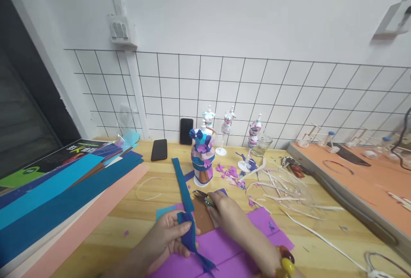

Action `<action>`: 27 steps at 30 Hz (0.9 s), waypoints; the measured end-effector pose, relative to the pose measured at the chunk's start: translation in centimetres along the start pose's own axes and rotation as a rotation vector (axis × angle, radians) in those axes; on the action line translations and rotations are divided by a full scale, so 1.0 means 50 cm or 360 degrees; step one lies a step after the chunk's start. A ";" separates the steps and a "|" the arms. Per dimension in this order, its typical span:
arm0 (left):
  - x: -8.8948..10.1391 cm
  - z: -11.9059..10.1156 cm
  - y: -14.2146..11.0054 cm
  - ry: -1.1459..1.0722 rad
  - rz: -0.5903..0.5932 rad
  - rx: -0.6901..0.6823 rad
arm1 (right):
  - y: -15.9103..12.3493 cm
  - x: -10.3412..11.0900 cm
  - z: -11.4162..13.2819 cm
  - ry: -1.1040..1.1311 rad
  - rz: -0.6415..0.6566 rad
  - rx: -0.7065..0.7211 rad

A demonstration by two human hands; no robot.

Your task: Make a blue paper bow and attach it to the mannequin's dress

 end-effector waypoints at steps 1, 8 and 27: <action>0.002 -0.001 0.000 -0.0029 -0.0024 0.0000 | 0.000 -0.005 0.001 -0.0056 0.0003 0.0009; 0.015 -0.011 -0.002 -0.0159 -0.0121 -0.0086 | -0.002 -0.017 0.010 -0.0376 -0.0023 0.0071; 0.017 -0.009 -0.001 -0.0066 -0.0187 -0.0076 | 0.017 0.162 0.096 -0.0244 -0.0876 0.0468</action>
Point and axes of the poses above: each hand's wrist, its own y-axis towards the middle knuckle, its own x-axis out of the back of the hand, z = x × y, the point moved 4 cm from there along y, towards the middle knuckle, and after that the axes turned 10 degrees about x, right-handed, at the moved point
